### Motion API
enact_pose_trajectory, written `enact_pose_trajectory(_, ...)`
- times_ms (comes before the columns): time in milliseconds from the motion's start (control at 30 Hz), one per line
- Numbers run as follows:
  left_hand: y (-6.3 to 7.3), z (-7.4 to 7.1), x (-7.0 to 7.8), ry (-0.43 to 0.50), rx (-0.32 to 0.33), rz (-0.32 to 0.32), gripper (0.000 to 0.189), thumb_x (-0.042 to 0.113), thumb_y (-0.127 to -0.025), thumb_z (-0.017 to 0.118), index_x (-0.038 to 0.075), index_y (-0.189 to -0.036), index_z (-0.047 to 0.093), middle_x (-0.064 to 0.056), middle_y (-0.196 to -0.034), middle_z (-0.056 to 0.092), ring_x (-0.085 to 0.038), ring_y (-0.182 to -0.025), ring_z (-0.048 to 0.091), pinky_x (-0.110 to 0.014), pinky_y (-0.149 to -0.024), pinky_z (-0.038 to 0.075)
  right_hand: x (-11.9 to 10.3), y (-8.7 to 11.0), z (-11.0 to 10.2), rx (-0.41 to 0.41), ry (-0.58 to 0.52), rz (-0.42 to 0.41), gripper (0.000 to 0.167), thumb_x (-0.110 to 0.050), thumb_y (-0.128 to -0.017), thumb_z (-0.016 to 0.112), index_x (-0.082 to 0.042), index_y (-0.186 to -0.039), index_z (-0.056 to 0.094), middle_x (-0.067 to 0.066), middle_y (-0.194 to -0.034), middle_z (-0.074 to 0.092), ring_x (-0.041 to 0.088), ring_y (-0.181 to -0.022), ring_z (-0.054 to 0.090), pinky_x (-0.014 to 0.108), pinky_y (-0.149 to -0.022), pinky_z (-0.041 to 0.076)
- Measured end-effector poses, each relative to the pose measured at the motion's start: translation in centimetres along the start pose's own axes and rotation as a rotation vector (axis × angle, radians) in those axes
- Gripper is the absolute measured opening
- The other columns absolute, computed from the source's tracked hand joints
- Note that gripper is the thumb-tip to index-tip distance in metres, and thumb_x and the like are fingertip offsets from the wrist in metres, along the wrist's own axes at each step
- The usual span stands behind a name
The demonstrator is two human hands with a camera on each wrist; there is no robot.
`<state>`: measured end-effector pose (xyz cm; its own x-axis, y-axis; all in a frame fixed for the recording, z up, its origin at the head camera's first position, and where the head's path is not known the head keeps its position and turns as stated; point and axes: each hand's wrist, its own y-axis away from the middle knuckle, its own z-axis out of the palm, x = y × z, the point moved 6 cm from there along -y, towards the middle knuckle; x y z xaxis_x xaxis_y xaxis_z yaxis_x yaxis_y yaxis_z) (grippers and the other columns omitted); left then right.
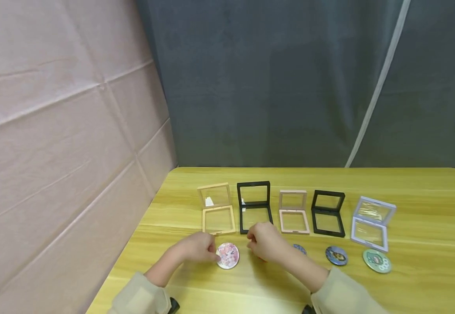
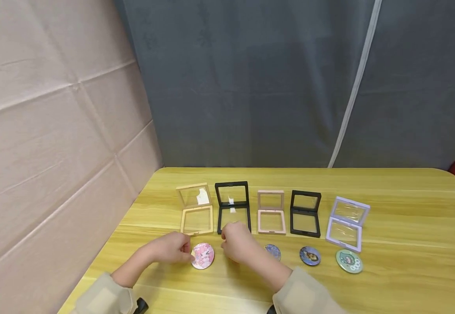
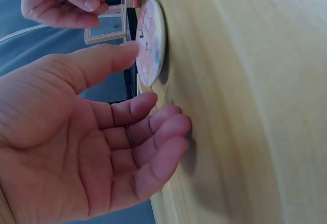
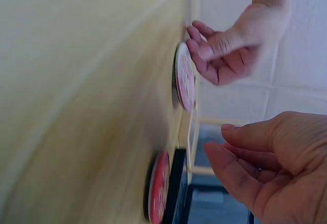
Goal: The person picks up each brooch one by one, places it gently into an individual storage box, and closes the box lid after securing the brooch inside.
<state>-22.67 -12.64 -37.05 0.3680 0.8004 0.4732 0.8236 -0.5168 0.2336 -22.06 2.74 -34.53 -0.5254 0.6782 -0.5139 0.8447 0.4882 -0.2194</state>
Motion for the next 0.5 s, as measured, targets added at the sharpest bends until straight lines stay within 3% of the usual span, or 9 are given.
enact_pose_trajectory(167, 0.2, 0.5, -0.3, -0.007, 0.015, -0.048, 0.028, 0.025, -0.078, 0.067, 0.012, -0.062, 0.049, 0.006, -0.056, 0.043, -0.007, -0.048, 0.037, -0.021, -0.045, 0.030, -0.6, -0.6, 1.5, -0.022, -0.027, 0.002, 0.007, 0.003, -0.069, 0.068, 0.005, -0.067, 0.062, 0.010, -0.061, 0.059, 0.017, -0.054, 0.051, 0.029, -0.051, 0.044)
enact_pose_trajectory(367, 0.3, 1.0, -0.4, 0.001, 0.040, -0.064, 0.031, 0.025, -0.078, 0.067, 0.012, -0.059, 0.047, 0.007, -0.052, 0.039, -0.006, -0.044, 0.032, -0.020, -0.042, 0.026, -0.3, -0.9, 3.1, -0.003, -0.048, 0.036, 0.030, -0.003, -0.068, 0.072, -0.005, -0.049, 0.050, -0.006, -0.045, 0.037, 0.008, -0.044, 0.032, 0.020, -0.041, 0.026)
enact_pose_trajectory(500, 0.4, 1.1, -0.3, -0.014, 0.063, -0.071, 0.028, 0.024, -0.077, 0.068, 0.012, -0.060, 0.048, 0.006, -0.054, 0.043, -0.007, -0.047, 0.037, -0.021, -0.044, 0.031, -0.2, -0.8, 3.8, -0.015, -0.078, 0.056, 0.026, -0.004, -0.067, 0.074, -0.006, -0.050, 0.054, -0.006, -0.045, 0.045, 0.007, -0.046, 0.038, 0.021, -0.043, 0.032)
